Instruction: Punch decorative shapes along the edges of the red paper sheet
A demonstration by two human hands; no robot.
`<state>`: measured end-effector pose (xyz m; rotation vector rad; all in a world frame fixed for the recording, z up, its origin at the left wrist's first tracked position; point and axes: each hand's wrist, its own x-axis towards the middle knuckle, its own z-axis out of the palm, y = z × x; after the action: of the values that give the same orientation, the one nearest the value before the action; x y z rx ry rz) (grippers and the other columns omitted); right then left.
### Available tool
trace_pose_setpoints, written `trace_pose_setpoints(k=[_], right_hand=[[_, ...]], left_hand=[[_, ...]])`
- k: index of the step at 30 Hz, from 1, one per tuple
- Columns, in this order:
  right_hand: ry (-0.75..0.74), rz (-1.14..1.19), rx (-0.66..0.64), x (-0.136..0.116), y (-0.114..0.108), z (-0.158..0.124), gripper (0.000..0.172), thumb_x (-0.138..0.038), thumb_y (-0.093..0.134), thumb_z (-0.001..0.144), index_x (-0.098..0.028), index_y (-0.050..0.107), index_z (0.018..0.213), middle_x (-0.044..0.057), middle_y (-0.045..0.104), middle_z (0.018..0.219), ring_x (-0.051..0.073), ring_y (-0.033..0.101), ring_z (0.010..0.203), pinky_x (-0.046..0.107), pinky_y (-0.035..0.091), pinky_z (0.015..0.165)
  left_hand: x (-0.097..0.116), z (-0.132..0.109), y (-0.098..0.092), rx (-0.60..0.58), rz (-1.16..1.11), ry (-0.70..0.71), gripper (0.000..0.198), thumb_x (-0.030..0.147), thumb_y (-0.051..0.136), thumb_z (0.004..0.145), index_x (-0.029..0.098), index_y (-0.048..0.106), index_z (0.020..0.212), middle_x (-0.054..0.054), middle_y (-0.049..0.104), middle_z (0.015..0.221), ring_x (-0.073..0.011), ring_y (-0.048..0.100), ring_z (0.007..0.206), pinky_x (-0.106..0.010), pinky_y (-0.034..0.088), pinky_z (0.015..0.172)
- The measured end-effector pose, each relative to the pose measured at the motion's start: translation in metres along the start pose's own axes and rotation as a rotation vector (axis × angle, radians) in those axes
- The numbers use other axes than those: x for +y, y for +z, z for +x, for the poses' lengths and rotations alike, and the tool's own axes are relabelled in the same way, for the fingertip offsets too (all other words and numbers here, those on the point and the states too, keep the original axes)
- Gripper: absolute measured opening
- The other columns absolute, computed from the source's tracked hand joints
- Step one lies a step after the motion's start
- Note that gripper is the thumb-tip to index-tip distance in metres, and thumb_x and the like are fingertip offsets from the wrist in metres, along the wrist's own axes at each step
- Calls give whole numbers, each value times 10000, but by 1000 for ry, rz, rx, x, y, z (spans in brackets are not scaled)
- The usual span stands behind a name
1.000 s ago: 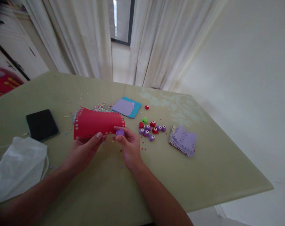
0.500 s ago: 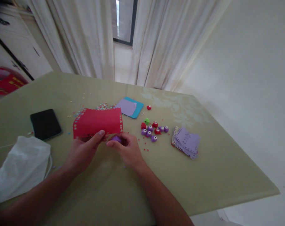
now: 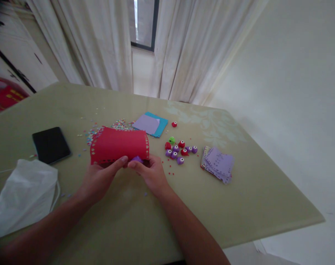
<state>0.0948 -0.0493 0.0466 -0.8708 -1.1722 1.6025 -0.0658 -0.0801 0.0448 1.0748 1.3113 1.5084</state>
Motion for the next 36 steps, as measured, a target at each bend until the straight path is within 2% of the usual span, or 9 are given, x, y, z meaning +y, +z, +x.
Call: trace_pose_setpoints(k=[7,11,15,29,36], right_hand=[[16,68,67,10,-1,-1,489,-636,957,681,-206,729,723,-21,603,617,126,460,553,269,401,547],[13,109,106,9,3,-2,485,-622,970,667,-203,741,748,-20,610,643,124,456,564,274,394,552],[5,141,134,7,5,-2,495,-630,968,669,-201,737,759,-23,606,652,115,440,558,272,375,548],[22,163,132,9,6,-2,509,-619,982,651,-196,720,756,-31,590,650,111,437,557,274,363,553],[5,130,97,11,5,-2,491,-633,949,706,-191,743,763,-16,615,645,116,444,563,276,373,563]], left_hand=[[10,-2,5,25,7,-40,279,443,872,784,192,753,758,-73,809,820,-264,767,757,-365,635,726],[10,-2,7,33,6,-21,249,434,866,791,203,770,792,-65,808,831,-265,773,806,-364,639,760],[6,-4,10,38,-15,-41,230,411,871,779,207,768,804,-68,818,849,-254,768,778,-351,638,729],[1,-5,9,44,-11,-24,243,396,877,797,193,763,868,-48,798,823,-228,750,762,-318,615,721],[2,-4,10,50,-27,-33,259,396,890,778,185,766,862,-43,785,785,-221,743,730,-315,614,696]])
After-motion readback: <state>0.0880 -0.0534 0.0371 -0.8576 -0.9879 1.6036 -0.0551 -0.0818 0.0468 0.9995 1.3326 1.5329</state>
